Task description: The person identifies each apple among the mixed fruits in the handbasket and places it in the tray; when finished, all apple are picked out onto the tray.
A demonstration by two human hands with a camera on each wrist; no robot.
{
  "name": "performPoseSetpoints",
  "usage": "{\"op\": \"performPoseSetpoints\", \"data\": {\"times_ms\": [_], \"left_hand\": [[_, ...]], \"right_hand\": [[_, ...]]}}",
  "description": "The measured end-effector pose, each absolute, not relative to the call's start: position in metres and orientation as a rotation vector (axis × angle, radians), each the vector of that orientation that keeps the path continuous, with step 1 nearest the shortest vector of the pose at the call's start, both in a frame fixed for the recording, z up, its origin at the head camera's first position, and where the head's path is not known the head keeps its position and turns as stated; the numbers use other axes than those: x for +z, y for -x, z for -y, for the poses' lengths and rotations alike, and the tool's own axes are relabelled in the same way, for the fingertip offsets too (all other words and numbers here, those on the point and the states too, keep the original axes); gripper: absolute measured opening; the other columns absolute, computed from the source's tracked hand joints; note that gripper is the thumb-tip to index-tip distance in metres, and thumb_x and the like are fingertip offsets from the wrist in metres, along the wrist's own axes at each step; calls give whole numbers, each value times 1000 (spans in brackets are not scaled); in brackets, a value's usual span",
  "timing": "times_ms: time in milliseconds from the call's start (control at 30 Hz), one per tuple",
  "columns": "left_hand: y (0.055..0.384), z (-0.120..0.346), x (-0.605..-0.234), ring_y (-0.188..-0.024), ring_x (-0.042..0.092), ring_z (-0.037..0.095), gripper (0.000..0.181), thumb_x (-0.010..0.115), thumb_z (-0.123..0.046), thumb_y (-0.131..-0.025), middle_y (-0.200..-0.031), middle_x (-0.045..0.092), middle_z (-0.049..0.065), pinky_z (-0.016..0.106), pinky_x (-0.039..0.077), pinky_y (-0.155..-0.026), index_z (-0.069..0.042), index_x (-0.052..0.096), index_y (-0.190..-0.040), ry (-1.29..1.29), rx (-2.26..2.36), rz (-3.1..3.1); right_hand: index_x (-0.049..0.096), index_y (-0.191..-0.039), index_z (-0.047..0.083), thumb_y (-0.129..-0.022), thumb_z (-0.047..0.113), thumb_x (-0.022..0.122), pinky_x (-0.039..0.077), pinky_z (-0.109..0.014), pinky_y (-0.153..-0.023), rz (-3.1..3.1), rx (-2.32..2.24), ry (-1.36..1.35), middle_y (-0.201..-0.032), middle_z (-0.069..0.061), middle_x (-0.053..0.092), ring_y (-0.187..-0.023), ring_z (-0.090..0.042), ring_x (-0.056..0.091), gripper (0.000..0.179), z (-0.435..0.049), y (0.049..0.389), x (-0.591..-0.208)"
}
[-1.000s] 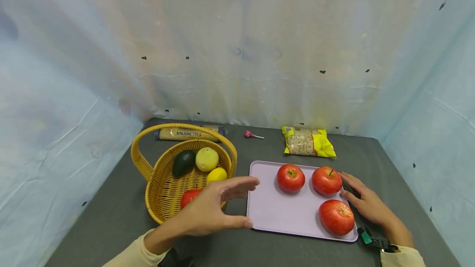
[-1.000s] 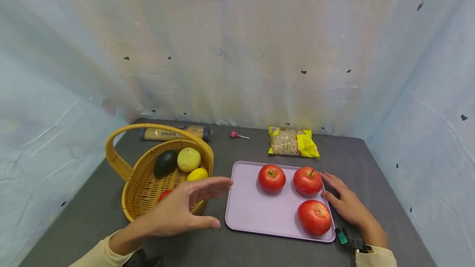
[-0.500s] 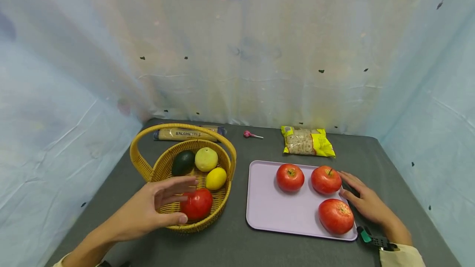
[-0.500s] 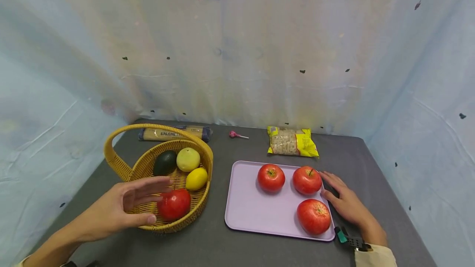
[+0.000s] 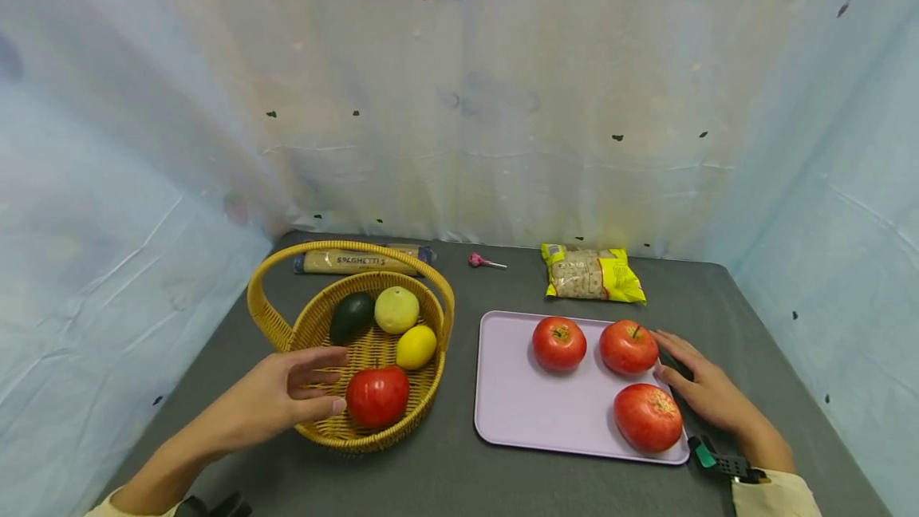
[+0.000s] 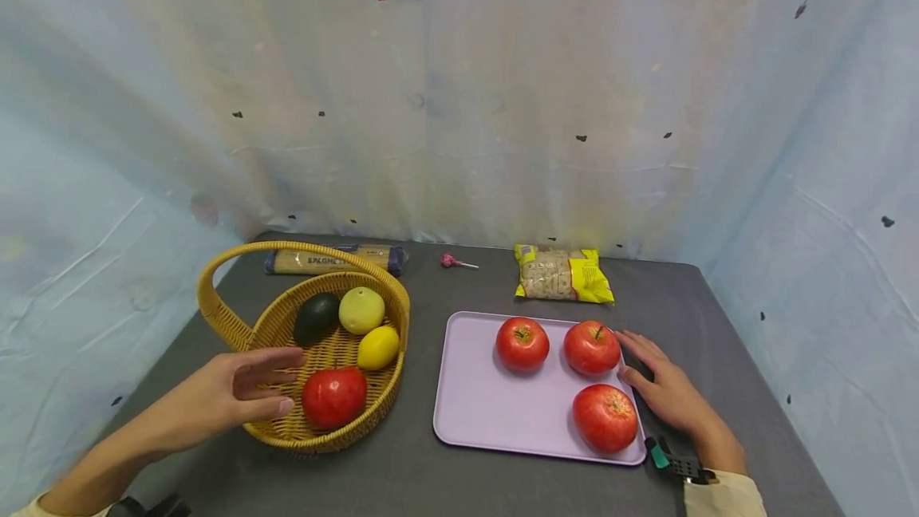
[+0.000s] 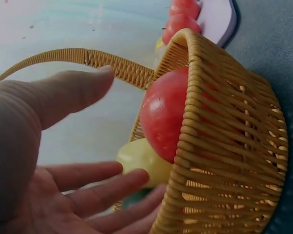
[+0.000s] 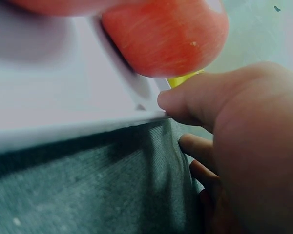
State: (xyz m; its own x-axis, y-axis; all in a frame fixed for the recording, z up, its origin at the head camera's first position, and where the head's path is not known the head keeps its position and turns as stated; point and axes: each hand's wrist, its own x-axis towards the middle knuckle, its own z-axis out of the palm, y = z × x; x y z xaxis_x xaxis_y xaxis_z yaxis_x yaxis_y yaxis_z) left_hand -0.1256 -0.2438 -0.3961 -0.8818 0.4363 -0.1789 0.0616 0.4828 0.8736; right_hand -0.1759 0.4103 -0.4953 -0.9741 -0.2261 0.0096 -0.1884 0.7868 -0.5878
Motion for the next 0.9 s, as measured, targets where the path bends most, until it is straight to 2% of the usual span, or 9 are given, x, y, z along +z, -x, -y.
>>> {"op": "performPoseSetpoints", "data": {"times_ms": [267,467,700,800,900], "left_hand": [[138,227,-405,-133,68,45,78,79,-40,-102,-158,57,28,48,65,-99,6,50,-159,-322,1255,-2397],[145,213,-414,-122,74,39,78,81,-44,-100,-148,65,26,53,64,-98,6,57,-153,-335,1124,-2479],[147,202,-420,-113,74,26,76,86,-45,-94,-135,74,17,47,63,-94,3,64,-148,-406,1042,-2532],[147,201,-421,-113,73,26,76,88,-42,-93,-134,74,16,43,62,-92,3,63,-149,-459,1074,-2500],[148,202,-423,-117,74,30,78,88,-39,-93,-136,72,18,44,63,-94,4,60,-151,-516,1121,-2457]], "right_hand": [[41,-168,5,-111,34,63,31,-92,-106,-2906,-943,331,-169,-35,36,-150,-66,35,67,-410,177,-496],[41,-168,5,-111,34,63,31,-92,-106,-2899,-939,319,-169,-35,36,-150,-66,35,67,-410,176,-495],[41,-168,5,-111,35,63,31,-91,-107,-2900,-930,315,-169,-35,36,-150,-66,35,68,-409,176,-496],[41,-167,5,-111,35,63,32,-91,-107,-2902,-935,321,-169,-36,36,-150,-66,35,67,-410,176,-497],[41,-167,5,-111,35,63,32,-91,-106,-2902,-938,326,-169,-36,36,-150,-66,35,67,-411,177,-496]]}}
